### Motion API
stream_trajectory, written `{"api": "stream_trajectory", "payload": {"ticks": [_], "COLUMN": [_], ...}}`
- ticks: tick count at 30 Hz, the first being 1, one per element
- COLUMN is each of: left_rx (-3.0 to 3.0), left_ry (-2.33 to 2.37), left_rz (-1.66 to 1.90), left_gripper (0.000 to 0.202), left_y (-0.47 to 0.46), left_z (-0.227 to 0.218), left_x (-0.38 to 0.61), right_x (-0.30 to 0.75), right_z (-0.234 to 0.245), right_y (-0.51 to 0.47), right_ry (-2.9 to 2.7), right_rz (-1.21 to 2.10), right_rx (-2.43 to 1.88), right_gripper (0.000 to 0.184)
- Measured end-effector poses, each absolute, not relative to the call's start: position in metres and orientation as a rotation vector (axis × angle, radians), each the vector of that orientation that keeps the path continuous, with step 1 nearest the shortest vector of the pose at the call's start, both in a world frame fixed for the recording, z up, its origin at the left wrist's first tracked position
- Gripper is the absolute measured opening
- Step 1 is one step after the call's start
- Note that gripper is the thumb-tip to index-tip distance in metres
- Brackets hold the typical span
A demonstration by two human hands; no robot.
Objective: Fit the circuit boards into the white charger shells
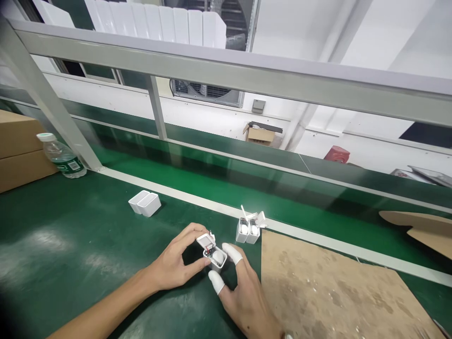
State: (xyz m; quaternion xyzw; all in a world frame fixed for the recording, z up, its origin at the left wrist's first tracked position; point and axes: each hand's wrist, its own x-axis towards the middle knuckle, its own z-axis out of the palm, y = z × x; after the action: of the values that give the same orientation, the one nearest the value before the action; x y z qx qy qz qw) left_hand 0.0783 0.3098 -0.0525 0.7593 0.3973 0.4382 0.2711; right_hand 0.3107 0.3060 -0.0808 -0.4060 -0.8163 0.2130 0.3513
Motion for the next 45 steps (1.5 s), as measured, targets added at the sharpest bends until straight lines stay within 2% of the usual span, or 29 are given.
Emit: {"api": "stream_trajectory", "payload": {"ticks": [7, 14, 15, 17, 19, 20, 22, 25, 35, 39, 42, 45], "left_rx": [2.05, 2.061, 2.064, 2.079, 2.122, 2.159, 2.252, 2.341, 2.448, 2.474, 2.525, 2.448], "left_ry": [1.069, 1.09, 1.103, 1.15, 1.199, 1.207, 1.178, 1.103, 1.092, 1.115, 1.162, 1.261], "left_rz": [1.181, 1.169, 1.175, 1.184, 1.173, 1.166, 1.182, 1.298, 1.44, 1.417, 1.351, 1.277], "left_gripper": [0.03, 0.027, 0.034, 0.072, 0.111, 0.118, 0.104, 0.085, 0.067, 0.068, 0.073, 0.061], "left_y": [0.31, 0.31, 0.309, 0.306, 0.303, 0.301, 0.298, 0.296, 0.3, 0.298, 0.296, 0.298], "left_z": [-0.052, -0.053, -0.054, -0.059, -0.062, -0.063, -0.063, -0.059, -0.058, -0.056, -0.054, -0.057], "left_x": [0.076, 0.076, 0.076, 0.076, 0.078, 0.079, 0.081, 0.086, 0.087, 0.088, 0.089, 0.085], "right_x": [0.307, 0.306, 0.304, 0.3, 0.296, 0.293, 0.29, 0.286, 0.282, 0.281, 0.282, 0.286], "right_z": [-0.075, -0.086, -0.089, -0.092, -0.089, -0.085, -0.075, -0.063, -0.065, -0.068, -0.069, -0.069], "right_y": [0.307, 0.311, 0.312, 0.314, 0.313, 0.312, 0.309, 0.303, 0.296, 0.297, 0.299, 0.303], "right_ry": [-2.281, -2.07, -1.988, -1.685, -1.305, -1.143, -0.939, -0.829, -0.814, -0.803, -0.914, -0.998], "right_rz": [0.577, 0.82, 0.925, 1.216, 1.52, 1.638, 1.787, 1.864, 1.901, 1.895, 1.805, 1.678], "right_rx": [-0.941, -0.864, -0.864, -0.871, -0.867, -0.859, -0.832, -0.785, -0.813, -0.835, -0.866, -0.871], "right_gripper": [0.044, 0.036, 0.033, 0.033, 0.047, 0.053, 0.056, 0.05, 0.055, 0.059, 0.055, 0.049]}}
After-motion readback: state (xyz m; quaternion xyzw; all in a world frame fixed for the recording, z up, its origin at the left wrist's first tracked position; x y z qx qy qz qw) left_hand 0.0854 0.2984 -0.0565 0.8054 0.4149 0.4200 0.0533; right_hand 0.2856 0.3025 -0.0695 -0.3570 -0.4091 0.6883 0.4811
